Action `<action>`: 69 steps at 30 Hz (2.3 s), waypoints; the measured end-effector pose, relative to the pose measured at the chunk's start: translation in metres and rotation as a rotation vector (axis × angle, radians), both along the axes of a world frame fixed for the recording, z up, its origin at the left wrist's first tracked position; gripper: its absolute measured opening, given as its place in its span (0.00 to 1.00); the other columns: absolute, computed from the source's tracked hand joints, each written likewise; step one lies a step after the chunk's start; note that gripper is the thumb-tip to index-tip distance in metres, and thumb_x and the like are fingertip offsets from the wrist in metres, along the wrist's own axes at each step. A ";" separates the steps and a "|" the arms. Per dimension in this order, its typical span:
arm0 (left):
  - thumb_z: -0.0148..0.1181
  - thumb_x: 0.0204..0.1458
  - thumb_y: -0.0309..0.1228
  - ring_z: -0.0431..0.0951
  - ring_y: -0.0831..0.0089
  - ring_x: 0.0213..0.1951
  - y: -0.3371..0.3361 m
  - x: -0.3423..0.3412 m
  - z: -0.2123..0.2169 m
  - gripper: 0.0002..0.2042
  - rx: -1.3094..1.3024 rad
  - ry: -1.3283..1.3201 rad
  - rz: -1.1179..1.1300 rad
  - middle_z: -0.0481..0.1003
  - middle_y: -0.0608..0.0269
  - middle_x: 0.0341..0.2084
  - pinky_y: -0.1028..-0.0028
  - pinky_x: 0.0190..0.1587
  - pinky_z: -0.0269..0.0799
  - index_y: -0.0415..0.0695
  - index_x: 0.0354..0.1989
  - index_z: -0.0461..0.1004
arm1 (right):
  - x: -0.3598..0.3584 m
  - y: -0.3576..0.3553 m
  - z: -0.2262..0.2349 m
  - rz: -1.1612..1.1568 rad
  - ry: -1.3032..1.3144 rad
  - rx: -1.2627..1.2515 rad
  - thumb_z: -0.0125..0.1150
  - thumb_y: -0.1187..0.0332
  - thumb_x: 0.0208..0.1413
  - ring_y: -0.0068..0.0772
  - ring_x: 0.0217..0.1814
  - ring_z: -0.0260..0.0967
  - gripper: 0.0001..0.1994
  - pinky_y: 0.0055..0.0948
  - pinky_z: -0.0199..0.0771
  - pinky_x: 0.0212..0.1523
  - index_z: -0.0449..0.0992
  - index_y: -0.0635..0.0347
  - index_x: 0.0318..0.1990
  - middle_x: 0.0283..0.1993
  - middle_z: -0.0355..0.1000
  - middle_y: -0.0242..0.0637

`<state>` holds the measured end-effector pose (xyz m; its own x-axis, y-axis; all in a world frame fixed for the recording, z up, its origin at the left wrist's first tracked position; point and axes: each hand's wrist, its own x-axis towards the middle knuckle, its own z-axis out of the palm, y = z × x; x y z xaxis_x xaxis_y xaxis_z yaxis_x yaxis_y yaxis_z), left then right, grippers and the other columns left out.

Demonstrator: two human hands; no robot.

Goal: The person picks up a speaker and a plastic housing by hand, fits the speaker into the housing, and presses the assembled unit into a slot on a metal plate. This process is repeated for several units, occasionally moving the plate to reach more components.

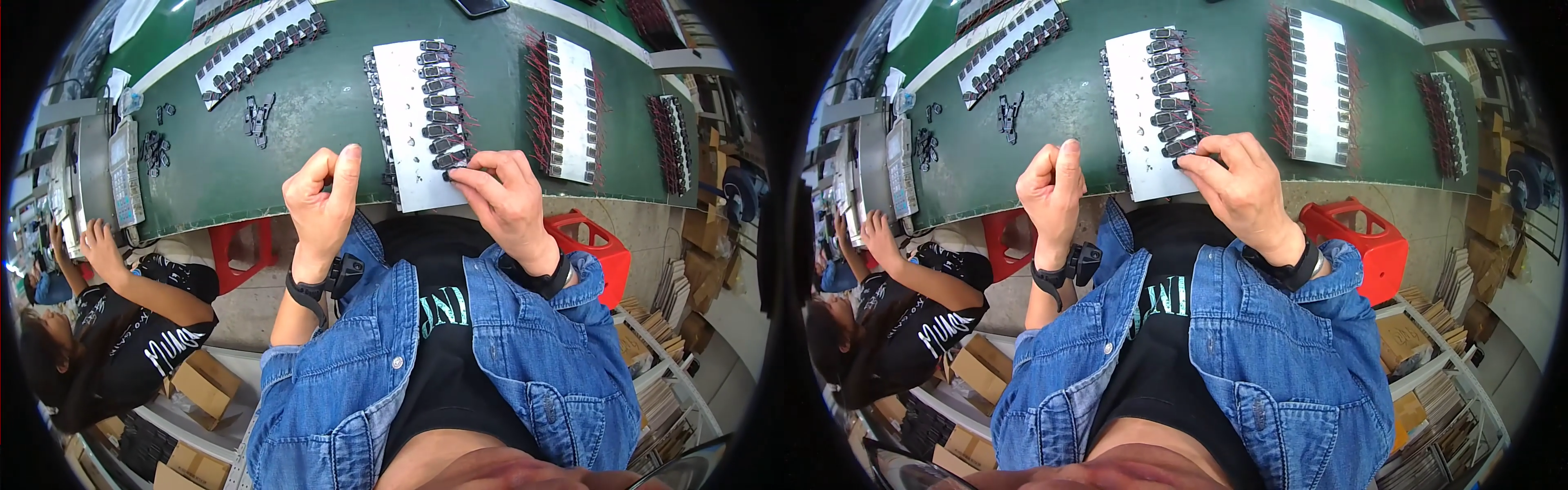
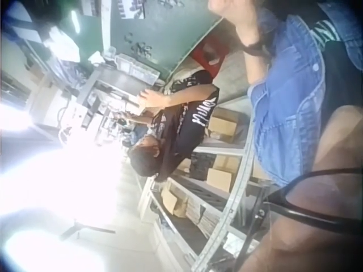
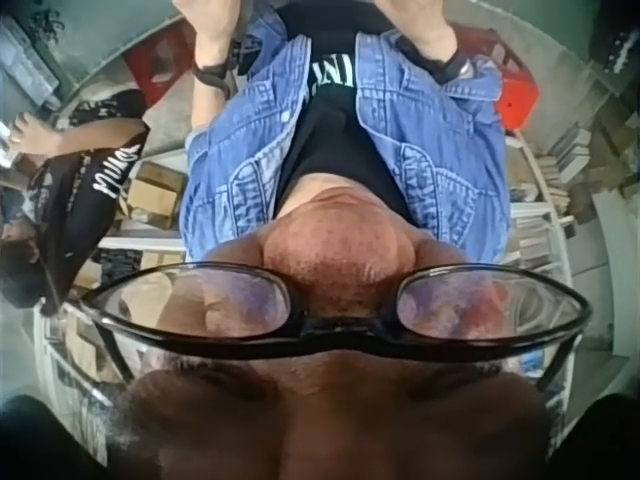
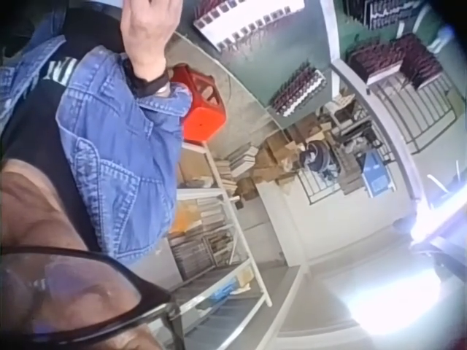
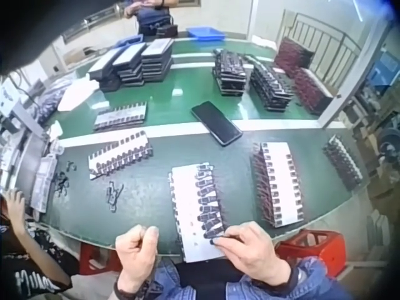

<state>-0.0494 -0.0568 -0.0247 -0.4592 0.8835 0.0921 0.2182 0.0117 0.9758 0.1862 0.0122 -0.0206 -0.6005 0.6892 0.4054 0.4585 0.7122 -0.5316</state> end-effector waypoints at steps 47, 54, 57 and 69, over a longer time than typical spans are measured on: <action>0.56 0.61 0.22 0.80 0.76 0.38 0.023 0.003 0.027 0.16 -0.064 -0.186 -0.244 0.77 0.61 0.41 0.77 0.46 0.75 0.37 0.57 0.74 | 0.108 0.139 0.068 -0.350 -0.029 -0.230 0.60 0.75 0.60 0.20 0.42 0.71 0.07 0.22 0.71 0.47 0.76 0.66 0.45 0.39 0.74 0.32; 0.58 0.58 0.21 0.81 0.77 0.44 0.026 0.016 0.037 0.16 -0.218 -0.193 -0.433 0.81 0.57 0.44 0.76 0.48 0.76 0.39 0.55 0.76 | -0.018 0.035 0.068 0.120 0.225 -0.468 0.64 0.81 0.52 0.28 0.41 0.75 0.09 0.23 0.73 0.43 0.80 0.65 0.41 0.39 0.77 0.38; 0.58 0.58 0.21 0.82 0.77 0.43 0.023 0.019 0.034 0.16 -0.193 -0.220 -0.438 0.82 0.58 0.42 0.76 0.47 0.77 0.40 0.55 0.76 | -0.032 0.030 0.051 0.110 0.230 -0.498 0.64 0.81 0.52 0.29 0.40 0.76 0.09 0.24 0.74 0.41 0.80 0.65 0.41 0.39 0.77 0.39; 0.58 0.56 0.21 0.84 0.66 0.38 0.023 0.017 0.039 0.16 -0.128 0.037 -0.445 0.82 0.50 0.35 0.71 0.42 0.77 0.40 0.53 0.76 | -0.043 0.027 0.038 0.099 0.199 -0.406 0.63 0.81 0.52 0.32 0.38 0.76 0.08 0.26 0.76 0.39 0.79 0.65 0.40 0.38 0.77 0.39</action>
